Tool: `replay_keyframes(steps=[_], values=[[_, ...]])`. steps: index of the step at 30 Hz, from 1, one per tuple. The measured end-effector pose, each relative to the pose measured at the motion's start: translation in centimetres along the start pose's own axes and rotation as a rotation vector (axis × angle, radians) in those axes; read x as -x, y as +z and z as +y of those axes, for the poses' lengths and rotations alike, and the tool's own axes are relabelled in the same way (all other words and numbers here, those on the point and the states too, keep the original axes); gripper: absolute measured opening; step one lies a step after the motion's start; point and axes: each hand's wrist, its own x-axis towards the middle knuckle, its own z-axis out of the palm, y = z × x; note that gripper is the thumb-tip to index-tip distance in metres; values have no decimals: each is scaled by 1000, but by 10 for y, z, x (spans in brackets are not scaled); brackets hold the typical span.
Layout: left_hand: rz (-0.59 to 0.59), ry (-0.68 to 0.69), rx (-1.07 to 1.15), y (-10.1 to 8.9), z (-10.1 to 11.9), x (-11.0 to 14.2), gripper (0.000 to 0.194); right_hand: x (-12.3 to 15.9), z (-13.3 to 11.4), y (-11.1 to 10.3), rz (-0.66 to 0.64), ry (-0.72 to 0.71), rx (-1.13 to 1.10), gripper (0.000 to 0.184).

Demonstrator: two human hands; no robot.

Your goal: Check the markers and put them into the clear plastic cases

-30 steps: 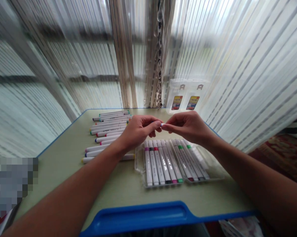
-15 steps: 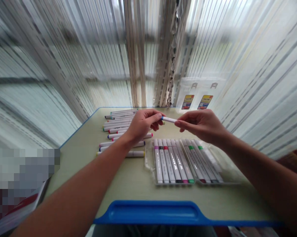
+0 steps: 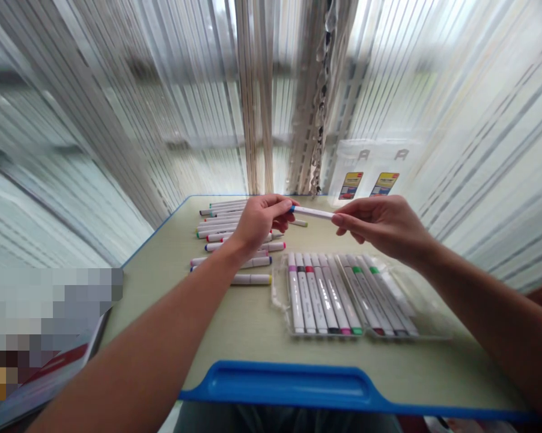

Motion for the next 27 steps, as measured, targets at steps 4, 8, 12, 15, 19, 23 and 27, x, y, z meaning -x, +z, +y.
replay_keyframes(steps=[4, 8, 12, 15, 19, 23, 27], values=[[40, -11, 13, -3, -1, -2, 15, 0, -1, 0, 6, -8, -43, 18], [59, -16, 27, -5, -1, -4, 16, 0, -5, 2, 25, 0, -81, 17], [91, -23, 31, -6, -2, -5, 15, 0, -7, 4, 51, -10, -125, 22], [105, -28, 25, -5, -2, -4, 14, -1, -6, 5, 51, -14, -130, 28], [109, -11, 14, -4, -2, -4, 16, -1, -1, 5, 78, -24, -144, 31], [86, 27, 1, -3, -1, -3, 21, -2, 1, 4, 114, -24, -144, 30], [34, 76, -21, 0, -2, -2, 26, -5, 3, 3, 156, 10, -210, 27]])
